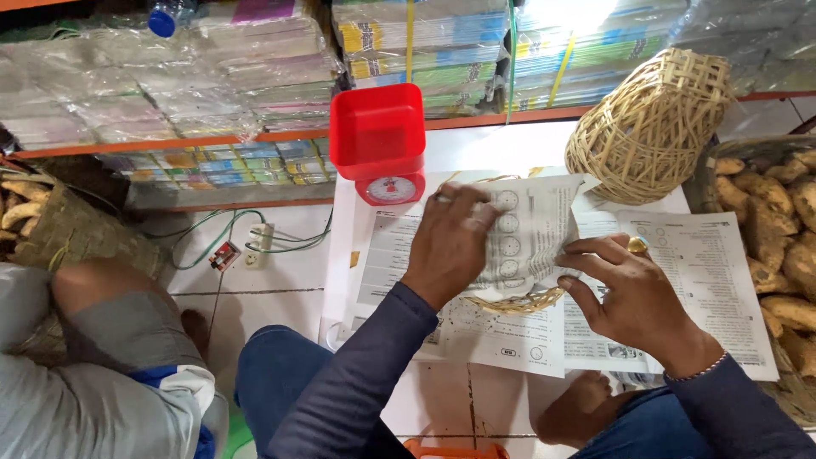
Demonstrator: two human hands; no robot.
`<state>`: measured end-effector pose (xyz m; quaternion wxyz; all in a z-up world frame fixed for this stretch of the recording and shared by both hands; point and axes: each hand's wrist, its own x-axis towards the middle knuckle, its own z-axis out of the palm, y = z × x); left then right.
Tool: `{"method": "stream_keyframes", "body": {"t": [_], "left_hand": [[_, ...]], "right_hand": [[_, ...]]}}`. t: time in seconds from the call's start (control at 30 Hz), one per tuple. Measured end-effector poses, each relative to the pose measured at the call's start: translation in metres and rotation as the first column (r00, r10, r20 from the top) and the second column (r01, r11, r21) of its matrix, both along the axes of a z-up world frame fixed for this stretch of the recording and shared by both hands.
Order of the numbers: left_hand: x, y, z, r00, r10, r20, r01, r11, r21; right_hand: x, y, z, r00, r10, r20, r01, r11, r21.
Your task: Wrapping sweet potatoes in newspaper and arranging them inside a small woven basket.
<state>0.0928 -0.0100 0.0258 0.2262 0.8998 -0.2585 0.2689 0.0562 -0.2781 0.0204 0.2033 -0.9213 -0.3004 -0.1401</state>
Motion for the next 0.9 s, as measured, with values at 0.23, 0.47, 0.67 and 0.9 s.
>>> {"method": "stream_keyframes", "body": {"t": [0.23,0.47,0.67,0.9], "left_hand": [[-0.009,-0.016,0.003,0.985,-0.147,-0.095,0.157,0.982,0.109],[-0.030,0.005,0.006,0.937,-0.291,-0.193,0.293,0.956,-0.020],[-0.038,0.016,-0.003,0.943,-0.299,-0.145,0.317,0.941,0.117],[-0.050,0.014,-0.004,0.967,-0.231,-0.103,0.249,0.939,0.236]], "right_hand": [[0.002,-0.003,0.011,0.979,-0.040,-0.201,0.059,0.994,0.088],[0.008,-0.010,0.005,0.970,0.053,-0.237,-0.036,0.997,0.075],[0.013,-0.008,0.008,0.951,0.061,-0.304,-0.041,0.996,0.074],[0.006,0.005,0.024,0.988,0.080,0.132,-0.044,0.965,-0.260]]}}
